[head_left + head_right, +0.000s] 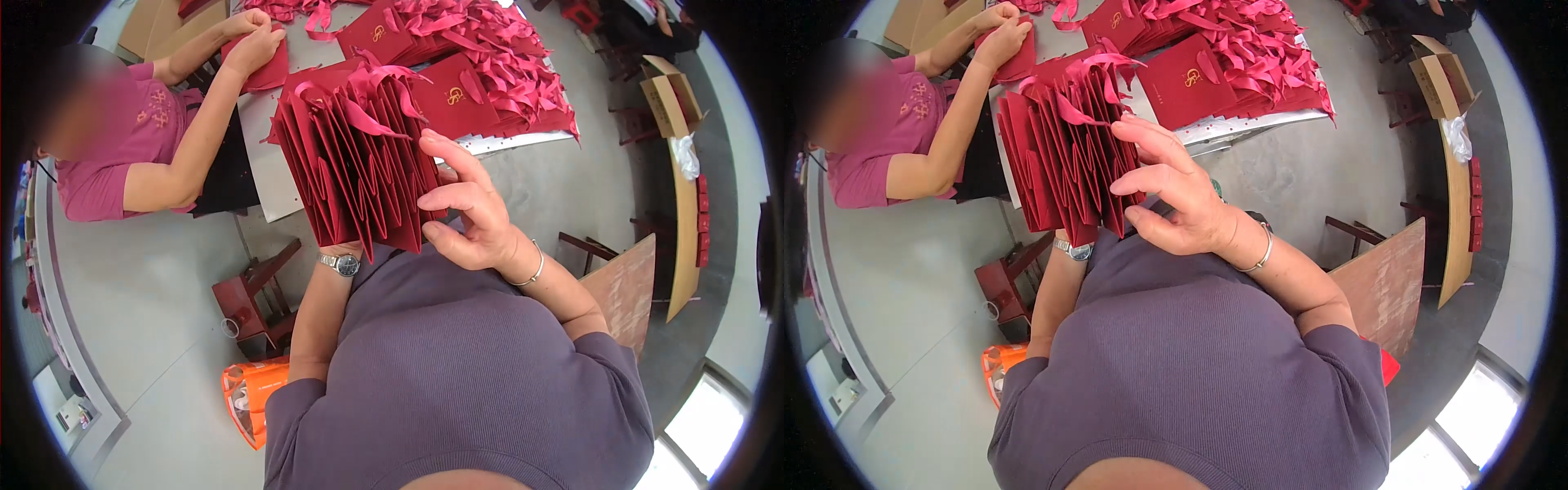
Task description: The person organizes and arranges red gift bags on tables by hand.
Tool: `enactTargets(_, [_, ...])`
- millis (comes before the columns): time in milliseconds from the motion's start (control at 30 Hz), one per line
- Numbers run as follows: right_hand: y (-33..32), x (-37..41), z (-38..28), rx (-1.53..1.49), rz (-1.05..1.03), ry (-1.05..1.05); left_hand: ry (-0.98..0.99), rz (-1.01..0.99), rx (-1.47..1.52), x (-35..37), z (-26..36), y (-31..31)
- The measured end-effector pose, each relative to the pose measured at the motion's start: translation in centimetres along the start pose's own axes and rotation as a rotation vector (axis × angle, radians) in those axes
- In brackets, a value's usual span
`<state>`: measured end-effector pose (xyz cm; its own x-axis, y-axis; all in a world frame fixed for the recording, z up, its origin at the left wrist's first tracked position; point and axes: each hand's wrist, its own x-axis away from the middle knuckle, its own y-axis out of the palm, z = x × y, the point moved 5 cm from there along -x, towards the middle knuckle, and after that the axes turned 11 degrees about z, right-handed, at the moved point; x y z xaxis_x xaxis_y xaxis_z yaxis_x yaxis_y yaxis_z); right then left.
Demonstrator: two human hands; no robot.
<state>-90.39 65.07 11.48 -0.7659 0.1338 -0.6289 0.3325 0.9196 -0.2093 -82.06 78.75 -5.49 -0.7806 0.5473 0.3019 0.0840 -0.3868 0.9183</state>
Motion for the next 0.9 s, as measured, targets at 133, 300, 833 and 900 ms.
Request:
enactTargets(133, [0.1, 0.1, 0.0, -0.011, -0.013, -0.012, -0.023, -0.018, 0.069, 0.1, 0.0, 0.5])
enactTargets(300, [0.1, 0.1, 0.3, -0.097, 0.032, 0.090, 0.044, 0.031, 0.045, 0.2, 0.2, 0.9])
enactTargets(833, [0.9, -1.1, 0.4, 0.134, -0.103, -0.079, 0.058, 0.096, 0.058, -0.3, 0.8, 0.6])
enactTargets(900, [0.9, -1.2, 0.5, 0.132, -0.097, -0.064, 0.051, 0.133, 0.073, -0.5, 0.9, 0.2])
